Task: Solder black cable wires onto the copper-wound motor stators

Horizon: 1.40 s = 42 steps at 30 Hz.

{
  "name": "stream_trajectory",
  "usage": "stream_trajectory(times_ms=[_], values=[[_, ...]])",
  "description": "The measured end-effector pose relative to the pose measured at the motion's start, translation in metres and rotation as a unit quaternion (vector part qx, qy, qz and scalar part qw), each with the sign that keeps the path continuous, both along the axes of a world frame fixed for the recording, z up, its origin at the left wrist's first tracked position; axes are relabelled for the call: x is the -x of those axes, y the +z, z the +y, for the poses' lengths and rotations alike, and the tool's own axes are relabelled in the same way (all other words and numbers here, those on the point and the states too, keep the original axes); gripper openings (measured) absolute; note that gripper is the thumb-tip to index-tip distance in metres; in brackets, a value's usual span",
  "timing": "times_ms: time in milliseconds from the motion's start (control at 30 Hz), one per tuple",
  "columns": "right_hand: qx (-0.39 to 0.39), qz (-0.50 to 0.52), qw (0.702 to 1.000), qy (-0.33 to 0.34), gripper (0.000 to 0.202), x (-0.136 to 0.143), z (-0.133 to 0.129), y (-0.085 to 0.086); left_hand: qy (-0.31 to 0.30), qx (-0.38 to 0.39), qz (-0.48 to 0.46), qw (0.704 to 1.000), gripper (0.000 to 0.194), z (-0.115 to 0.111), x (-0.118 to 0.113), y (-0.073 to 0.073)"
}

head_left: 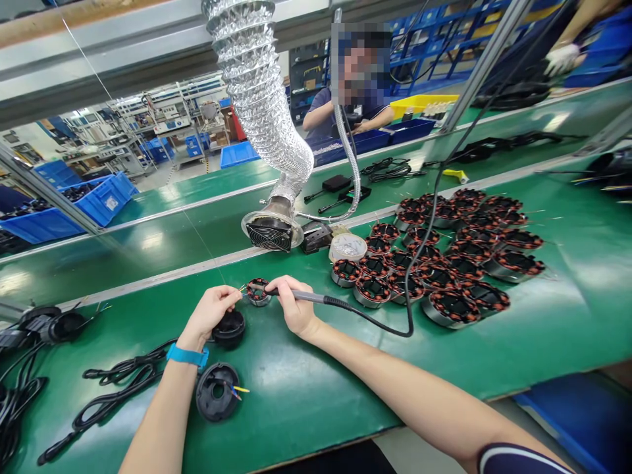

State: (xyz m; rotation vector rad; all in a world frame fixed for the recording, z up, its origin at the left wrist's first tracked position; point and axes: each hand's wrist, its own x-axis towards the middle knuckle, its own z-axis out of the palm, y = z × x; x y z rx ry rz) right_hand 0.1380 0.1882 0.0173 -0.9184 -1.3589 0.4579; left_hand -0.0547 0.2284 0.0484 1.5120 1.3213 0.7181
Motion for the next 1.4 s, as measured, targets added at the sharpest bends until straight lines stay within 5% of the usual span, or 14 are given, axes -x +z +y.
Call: stream_trajectory(times_ms=[533,1400], values=[[-0.088,-0.045,0.995,0.032,0.036,0.0027,-0.0043,0.0008,-0.006,-0.001,0.005,1.000,0.040,-0.0008,-0.0001,0.0029],[-0.074,-0.044,0.996,-0.008,0.035,0.0008,0.0002,-0.0007,-0.013,-0.016,0.012,1.000,0.039,0.0011,0.0014,-0.0006]])
